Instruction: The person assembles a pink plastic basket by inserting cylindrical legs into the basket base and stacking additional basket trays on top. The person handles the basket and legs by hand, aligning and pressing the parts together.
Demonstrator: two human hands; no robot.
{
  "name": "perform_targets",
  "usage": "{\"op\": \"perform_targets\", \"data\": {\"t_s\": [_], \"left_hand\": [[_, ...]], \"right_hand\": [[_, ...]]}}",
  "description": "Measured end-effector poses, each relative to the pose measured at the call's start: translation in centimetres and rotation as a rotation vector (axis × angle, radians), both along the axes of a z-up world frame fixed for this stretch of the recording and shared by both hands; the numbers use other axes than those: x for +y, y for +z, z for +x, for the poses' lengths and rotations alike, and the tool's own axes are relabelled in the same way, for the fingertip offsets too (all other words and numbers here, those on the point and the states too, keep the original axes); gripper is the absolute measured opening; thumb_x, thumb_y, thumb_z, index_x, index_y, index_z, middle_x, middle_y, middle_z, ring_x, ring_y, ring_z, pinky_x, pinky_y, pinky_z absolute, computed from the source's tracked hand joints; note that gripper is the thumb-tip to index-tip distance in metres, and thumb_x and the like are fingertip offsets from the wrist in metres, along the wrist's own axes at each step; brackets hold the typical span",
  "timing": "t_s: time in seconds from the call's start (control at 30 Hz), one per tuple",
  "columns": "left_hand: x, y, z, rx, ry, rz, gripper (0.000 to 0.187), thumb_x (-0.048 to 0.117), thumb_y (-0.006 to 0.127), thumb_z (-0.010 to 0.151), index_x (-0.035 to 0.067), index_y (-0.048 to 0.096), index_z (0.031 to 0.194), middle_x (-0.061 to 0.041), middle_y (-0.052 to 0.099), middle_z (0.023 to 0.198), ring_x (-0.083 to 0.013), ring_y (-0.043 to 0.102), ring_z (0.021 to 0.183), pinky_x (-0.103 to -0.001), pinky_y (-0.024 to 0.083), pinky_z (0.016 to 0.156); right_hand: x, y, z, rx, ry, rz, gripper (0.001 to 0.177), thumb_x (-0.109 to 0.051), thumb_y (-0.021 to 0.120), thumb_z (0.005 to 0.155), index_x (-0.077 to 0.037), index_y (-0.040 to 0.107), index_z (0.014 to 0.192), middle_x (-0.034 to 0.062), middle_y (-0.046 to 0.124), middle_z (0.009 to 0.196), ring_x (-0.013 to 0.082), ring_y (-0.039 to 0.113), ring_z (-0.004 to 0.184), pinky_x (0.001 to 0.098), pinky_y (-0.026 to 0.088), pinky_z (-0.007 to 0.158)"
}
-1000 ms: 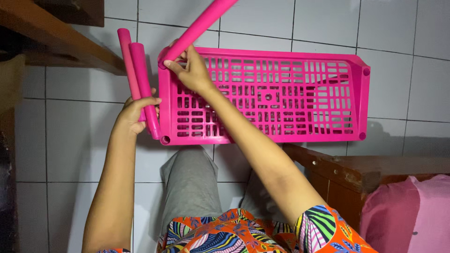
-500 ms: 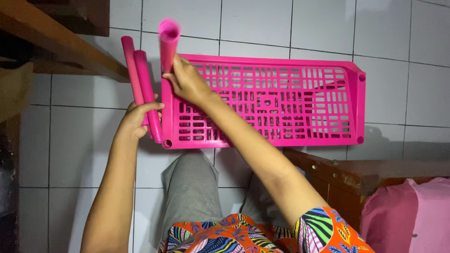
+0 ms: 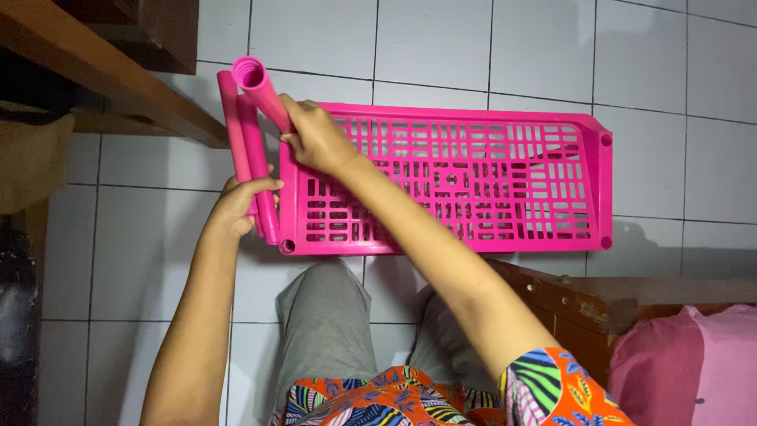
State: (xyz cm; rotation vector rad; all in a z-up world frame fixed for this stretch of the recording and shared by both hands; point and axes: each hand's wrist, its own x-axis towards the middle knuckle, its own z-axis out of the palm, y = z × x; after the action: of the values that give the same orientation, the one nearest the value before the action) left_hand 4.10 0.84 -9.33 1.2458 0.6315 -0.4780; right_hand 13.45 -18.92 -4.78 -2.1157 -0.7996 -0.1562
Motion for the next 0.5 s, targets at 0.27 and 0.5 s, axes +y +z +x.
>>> {"op": "perform_targets", "data": {"t_s": [0.27,0.5], "left_hand": [[0.0,-0.2,0.3,0.005,-0.008,-0.013,0.060,0.005,0.079,0.073,0.006,0.059,0.129,-0.007,0.067,0.090,-0.0183,0.065,0.070,-0.035,0.057,0.065],[-0.1,0.3,0.5,0.014,-0.010,-0.019,0.060,0.004,0.078,0.072,0.007,0.059,0.129,-0.006,0.065,0.086,-0.0181,0.063,0.067,-0.035,0.056,0.060]], "right_hand": [[-0.5,0.6,1.4,0.049,0.165,0.054,0.043,0.000,0.082,0.075,-0.004,0.060,0.112,0.0156,0.067,0.094,0.0384,0.063,0.090,0.0473,0.051,0.081],[-1.1,1.7,4.9,0.242,0.330,-0.078,0.033,-0.005,0.088,0.072,0.000,0.064,0.094,0.0151,0.064,0.093,0.0340,0.066,0.083,0.0433,0.054,0.072]]}}
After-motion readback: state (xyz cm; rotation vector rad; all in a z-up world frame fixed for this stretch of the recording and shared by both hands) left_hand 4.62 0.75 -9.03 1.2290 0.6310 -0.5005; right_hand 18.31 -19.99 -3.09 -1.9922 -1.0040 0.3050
